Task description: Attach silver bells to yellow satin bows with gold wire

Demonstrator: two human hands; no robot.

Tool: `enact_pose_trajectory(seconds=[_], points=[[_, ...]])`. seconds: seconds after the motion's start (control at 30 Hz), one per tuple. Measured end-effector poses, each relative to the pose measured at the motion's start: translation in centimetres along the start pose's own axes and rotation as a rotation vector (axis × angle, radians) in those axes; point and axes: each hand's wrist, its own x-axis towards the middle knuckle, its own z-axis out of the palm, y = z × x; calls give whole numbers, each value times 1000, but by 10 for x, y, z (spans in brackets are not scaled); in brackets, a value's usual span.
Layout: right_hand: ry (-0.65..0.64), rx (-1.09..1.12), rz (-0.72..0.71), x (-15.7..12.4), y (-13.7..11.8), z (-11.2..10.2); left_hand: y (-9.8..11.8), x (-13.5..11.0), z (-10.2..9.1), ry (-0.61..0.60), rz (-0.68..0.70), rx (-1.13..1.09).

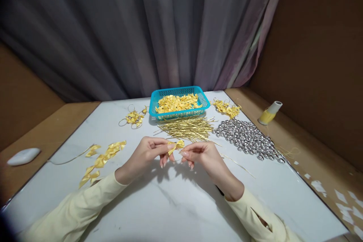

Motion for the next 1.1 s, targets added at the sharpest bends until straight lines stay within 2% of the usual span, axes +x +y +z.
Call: enact_pose_trajectory(seconds=[0.27,0.67,0.9,1.1], points=[[18,-92,-38,5,4,1,-8,5,-3,-13,-52,-33],[88,-189,-59,1,1,2,-2,3,-3,-36,-74,6],[163,-275,-139,-5,-2,6,0,3,-3,-72,-101,-69],[178,-308,-162,-8,-4,8,1,1,-2,-83,-73,-29]])
